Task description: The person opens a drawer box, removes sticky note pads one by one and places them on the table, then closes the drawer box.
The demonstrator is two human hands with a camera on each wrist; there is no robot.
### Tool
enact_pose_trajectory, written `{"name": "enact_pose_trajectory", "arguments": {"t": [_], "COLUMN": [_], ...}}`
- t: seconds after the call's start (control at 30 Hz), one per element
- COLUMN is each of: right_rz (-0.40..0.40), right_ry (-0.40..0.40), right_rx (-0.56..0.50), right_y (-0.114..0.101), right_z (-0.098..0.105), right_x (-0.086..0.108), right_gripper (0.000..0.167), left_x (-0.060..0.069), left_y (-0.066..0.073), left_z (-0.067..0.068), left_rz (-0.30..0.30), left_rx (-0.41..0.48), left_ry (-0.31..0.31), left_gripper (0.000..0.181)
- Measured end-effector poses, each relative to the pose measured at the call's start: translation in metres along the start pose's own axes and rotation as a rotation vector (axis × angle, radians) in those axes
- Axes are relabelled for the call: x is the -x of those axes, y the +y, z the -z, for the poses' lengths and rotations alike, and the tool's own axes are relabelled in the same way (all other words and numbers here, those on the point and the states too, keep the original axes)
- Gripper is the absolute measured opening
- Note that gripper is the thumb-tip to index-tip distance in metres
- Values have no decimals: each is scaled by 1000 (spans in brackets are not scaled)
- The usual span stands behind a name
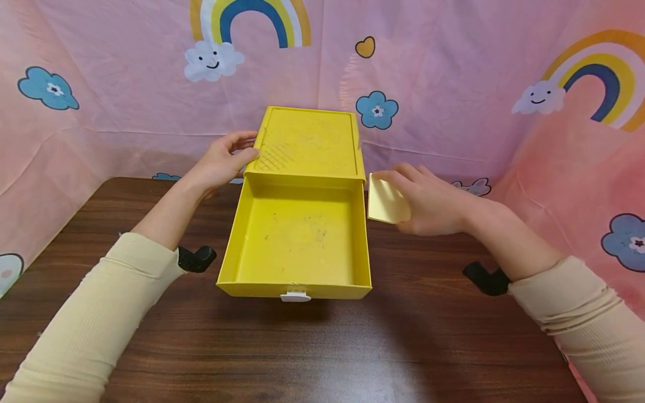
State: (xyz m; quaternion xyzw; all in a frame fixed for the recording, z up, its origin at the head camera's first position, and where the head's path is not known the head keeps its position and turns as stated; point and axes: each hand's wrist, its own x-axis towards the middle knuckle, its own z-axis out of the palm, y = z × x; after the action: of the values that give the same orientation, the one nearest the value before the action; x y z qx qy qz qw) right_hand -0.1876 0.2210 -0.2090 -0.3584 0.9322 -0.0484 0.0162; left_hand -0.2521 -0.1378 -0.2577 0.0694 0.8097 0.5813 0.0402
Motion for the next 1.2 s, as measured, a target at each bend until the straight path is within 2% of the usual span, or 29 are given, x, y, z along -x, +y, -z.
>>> {"name": "enact_pose_trajectory", "arguments": {"t": [0.13, 0.43, 0.6, 1.2], "right_rz": [-12, 75, 96, 69], "right_ry": [-5, 17, 3, -53], "right_rx": [-8, 1, -6, -56], "right_y": [4, 12, 16, 23], "right_z": [-5, -23, -34, -71], "right_x": [1, 0, 0, -5], "right_gripper": [84, 84, 82, 81], "left_x": [0, 0, 1, 1], "left_y": [0, 0, 0, 0], "left_z": [0, 0, 0, 0], "left_rz": [0, -8, -11, -26], "left_rx": [-7, 3, 3, -5], "left_ry": [2, 2, 4, 6], "left_gripper": [55, 54, 54, 55]}}
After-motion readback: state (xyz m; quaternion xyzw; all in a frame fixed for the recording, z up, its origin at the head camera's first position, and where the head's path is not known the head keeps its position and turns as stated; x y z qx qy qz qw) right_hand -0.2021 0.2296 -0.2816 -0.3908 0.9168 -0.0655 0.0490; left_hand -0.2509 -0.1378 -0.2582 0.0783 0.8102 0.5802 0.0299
